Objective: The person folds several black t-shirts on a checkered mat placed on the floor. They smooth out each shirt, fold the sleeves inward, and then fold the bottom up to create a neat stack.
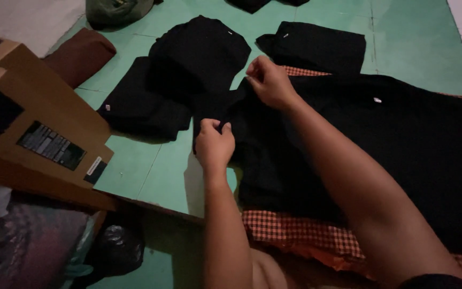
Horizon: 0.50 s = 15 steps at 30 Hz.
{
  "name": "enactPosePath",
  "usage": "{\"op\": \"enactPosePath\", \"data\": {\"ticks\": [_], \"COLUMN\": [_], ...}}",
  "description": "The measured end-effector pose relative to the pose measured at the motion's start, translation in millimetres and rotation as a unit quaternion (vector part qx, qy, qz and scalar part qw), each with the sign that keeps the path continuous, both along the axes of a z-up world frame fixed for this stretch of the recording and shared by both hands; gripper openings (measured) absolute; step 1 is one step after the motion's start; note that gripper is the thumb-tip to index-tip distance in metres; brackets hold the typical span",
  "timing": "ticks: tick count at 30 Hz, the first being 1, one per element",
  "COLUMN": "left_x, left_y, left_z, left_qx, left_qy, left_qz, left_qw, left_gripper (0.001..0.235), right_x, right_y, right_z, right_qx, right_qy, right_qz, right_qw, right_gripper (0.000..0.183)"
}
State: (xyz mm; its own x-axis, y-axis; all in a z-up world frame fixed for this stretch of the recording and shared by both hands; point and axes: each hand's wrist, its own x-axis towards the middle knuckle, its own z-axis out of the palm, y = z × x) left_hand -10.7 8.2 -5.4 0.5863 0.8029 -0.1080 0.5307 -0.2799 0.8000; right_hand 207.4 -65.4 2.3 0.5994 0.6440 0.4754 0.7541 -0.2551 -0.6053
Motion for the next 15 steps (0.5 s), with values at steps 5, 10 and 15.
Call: {"op": "enactPosePath", "data": {"ticks": [5,10,15], "left_x": [-16,-5,-3], "left_y": [3,17,19], "left_z": [-1,-34,-42], "left_qx": [-0.002,-0.003,-0.006], "left_qy": [0.02,0.075,0.085], "left_qz": [0.007,-0.006,-0.016], "left_qw": [1.0,0.997,0.996], "left_gripper": [0.036,0.039,0.039], "right_x": [-17,-21,-29], "right_y": [17,23,23], "right_z": [-3,-31,-20], "right_qx": [-0.041,-0.185,-0.192], "right_qy": [0.015,-0.084,-0.058], "right_qz": [0.021,0.091,0.127], "right_qw": [0.999,0.975,0.971], "right_gripper": [0.014,0.013,0.03]}}
